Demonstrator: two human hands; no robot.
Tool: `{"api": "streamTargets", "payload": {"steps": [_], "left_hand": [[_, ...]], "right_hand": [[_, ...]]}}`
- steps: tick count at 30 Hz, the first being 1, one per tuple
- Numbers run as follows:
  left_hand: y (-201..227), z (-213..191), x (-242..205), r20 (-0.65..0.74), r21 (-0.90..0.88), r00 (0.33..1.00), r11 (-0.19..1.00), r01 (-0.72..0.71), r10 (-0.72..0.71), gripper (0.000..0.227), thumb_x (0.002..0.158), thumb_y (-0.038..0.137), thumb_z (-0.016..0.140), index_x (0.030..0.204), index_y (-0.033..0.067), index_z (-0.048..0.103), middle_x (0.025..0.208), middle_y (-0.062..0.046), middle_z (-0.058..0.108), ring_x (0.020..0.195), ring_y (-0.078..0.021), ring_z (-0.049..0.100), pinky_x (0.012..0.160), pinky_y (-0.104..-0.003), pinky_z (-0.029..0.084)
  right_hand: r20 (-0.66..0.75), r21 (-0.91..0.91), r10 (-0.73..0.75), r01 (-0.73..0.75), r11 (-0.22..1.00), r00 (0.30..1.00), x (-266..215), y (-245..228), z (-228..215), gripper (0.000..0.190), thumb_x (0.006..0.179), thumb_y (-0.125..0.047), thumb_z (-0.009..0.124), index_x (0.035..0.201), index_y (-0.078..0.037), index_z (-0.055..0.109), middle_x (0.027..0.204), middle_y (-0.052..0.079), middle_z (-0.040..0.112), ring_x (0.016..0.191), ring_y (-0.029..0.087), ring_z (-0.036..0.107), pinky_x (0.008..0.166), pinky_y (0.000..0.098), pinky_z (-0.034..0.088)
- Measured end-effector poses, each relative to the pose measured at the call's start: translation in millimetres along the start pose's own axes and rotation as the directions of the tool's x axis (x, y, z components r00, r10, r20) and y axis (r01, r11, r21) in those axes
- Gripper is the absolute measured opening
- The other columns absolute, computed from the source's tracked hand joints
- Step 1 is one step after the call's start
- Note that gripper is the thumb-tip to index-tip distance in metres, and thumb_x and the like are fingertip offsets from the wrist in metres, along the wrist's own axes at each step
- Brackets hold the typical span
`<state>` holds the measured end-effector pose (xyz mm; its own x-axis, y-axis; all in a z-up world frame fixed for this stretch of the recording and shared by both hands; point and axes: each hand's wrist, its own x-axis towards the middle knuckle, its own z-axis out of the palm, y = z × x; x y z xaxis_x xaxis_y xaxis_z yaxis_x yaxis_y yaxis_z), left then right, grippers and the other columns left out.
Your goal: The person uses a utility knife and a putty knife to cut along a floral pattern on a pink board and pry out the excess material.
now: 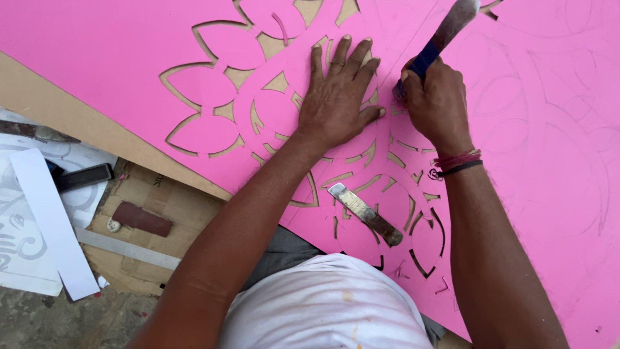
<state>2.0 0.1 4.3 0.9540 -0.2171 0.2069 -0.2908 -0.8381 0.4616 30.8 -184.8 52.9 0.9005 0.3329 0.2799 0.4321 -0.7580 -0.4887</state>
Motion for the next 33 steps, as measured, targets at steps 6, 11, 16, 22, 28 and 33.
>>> {"api": "streamTargets", "payload": {"steps": [6, 11, 16, 22, 28, 33], "left_hand": [[-2, 4, 0, -0.042, -0.004, 0.999, 1.000, -0.019, 0.018, 0.087, 0.087, 0.059, 0.075, 0.152, 0.0100, 0.044, 0.167, -0.011, 0.025, 0.157, -0.0323, 0.010, 0.125, -0.067, 0.000], [0, 0, -1, -0.013, 0.000, 1.000, 1.000, -0.005, 0.005, 0.088, 0.085, 0.058, 0.074, 0.152, 0.0103, 0.043, 0.166, -0.011, 0.025, 0.156, -0.0327, 0.010, 0.125, -0.067, 0.000], [1, -2, 0, 0.019, -0.014, 1.000, 1.000, 0.004, -0.004, 0.088, 0.085, 0.059, 0.075, 0.151, 0.0104, 0.043, 0.166, -0.011, 0.025, 0.156, -0.0329, 0.009, 0.125, -0.066, -0.001], [-3, 7, -1, -0.020, 0.022, 0.999, 0.999, -0.028, 0.028, 0.086, 0.087, 0.058, 0.074, 0.152, 0.0102, 0.043, 0.166, -0.011, 0.025, 0.156, -0.0328, 0.010, 0.124, -0.068, 0.000], [-2, 4, -1, -0.009, 0.028, 1.000, 0.999, -0.020, 0.020, 0.087, 0.087, 0.059, 0.073, 0.153, 0.0105, 0.043, 0.166, -0.011, 0.025, 0.157, -0.0325, 0.010, 0.125, -0.067, 0.000], [-2, 3, 0, -0.017, 0.020, 0.999, 0.999, -0.027, 0.027, 0.087, 0.086, 0.059, 0.073, 0.152, 0.0105, 0.043, 0.166, -0.011, 0.025, 0.156, -0.0328, 0.009, 0.124, -0.067, -0.001]], "right_hand": [[0.022, 0.095, 0.057, -0.059, 0.994, 0.998, -12, -6, -2, 0.013, 0.104, -0.010, 0.061, 0.102, 0.002, 0.066, 0.075, 0.011, 0.071, 0.066, 0.026, 0.073, 0.061, 0.0384, 0.055], [-0.017, 0.014, 0.038, -0.038, 0.999, 0.999, -16, -2, 2, 0.013, 0.103, -0.009, 0.064, 0.102, 0.003, 0.067, 0.073, 0.015, 0.069, 0.066, 0.030, 0.071, 0.061, 0.0411, 0.053], [-0.096, 0.349, 0.149, -0.107, 0.931, 0.984, -27, 9, 8, 0.013, 0.106, -0.010, 0.060, 0.106, 0.002, 0.066, 0.082, 0.009, 0.072, 0.071, 0.018, 0.071, 0.064, 0.0332, 0.057], [-0.172, 0.425, 0.160, -0.073, 0.902, 0.972, -33, 22, 19, 0.014, 0.110, -0.009, 0.061, 0.108, 0.004, 0.065, 0.084, 0.006, 0.070, 0.072, 0.012, 0.068, 0.066, 0.0278, 0.056], [-0.177, 0.265, 0.153, -0.103, 0.959, 0.972, -27, 14, 17, 0.015, 0.108, -0.010, 0.063, 0.107, 0.004, 0.067, 0.076, 0.008, 0.069, 0.065, 0.014, 0.066, 0.060, 0.0297, 0.052], [-0.182, 0.325, 0.189, -0.122, 0.938, 0.965, -27, 10, 18, 0.016, 0.108, -0.012, 0.063, 0.108, 0.003, 0.067, 0.079, 0.007, 0.071, 0.068, 0.013, 0.070, 0.061, 0.0288, 0.055]]}}
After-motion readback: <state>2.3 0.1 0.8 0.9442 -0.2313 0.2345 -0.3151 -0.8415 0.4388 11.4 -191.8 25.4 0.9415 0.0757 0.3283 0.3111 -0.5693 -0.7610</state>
